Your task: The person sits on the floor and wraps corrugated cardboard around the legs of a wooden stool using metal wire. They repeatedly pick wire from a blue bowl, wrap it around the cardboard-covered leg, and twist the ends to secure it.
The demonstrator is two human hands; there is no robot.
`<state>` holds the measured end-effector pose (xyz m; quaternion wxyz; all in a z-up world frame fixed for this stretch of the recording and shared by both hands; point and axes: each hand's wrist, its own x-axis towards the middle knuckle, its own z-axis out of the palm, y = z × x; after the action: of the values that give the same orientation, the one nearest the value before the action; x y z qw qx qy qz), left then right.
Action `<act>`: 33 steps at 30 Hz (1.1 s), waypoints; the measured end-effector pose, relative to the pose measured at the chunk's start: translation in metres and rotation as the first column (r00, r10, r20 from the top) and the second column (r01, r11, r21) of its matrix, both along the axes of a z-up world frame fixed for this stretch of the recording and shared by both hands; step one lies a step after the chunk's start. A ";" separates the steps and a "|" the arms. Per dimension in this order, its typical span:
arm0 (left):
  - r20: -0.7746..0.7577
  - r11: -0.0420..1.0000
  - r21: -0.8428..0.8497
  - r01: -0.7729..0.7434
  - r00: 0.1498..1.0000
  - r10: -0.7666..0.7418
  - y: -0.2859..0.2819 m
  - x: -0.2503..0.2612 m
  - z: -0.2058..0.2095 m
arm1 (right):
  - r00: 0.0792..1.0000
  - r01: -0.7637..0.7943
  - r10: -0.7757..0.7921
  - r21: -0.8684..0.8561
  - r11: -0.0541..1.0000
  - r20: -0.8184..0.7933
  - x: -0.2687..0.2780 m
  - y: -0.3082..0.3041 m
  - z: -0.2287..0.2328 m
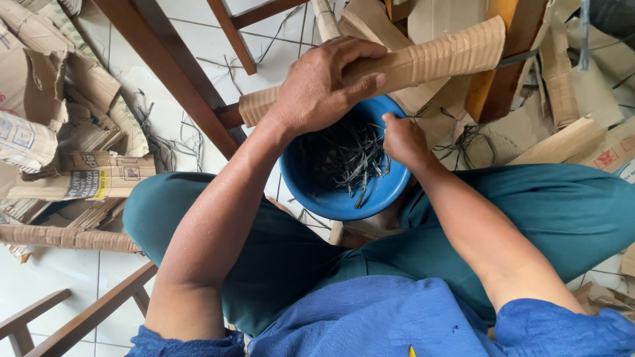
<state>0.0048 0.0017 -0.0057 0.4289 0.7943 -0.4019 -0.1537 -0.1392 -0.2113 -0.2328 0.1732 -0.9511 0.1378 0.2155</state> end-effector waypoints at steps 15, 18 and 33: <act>0.047 0.997 -0.075 0.021 0.999 -0.018 0.002 0.000 -0.003 | 0.833 -0.233 0.512 -0.709 0.666 0.207 -0.010 -0.012 -0.172; 0.046 0.999 -0.053 0.013 0.999 -0.010 0.002 0.001 -0.004 | 0.863 -0.272 0.489 -0.700 0.660 0.126 -0.009 -0.024 -0.167; 0.148 0.998 -0.043 0.043 0.988 -0.036 0.001 -0.005 0.001 | 0.972 0.235 -0.199 0.521 0.821 -0.125 0.006 -0.009 0.186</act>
<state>-0.0003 0.0029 -0.0050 0.4133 0.7852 -0.4515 -0.0940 -0.1330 -0.2202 -0.0463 0.4485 -0.8364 0.1854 0.2548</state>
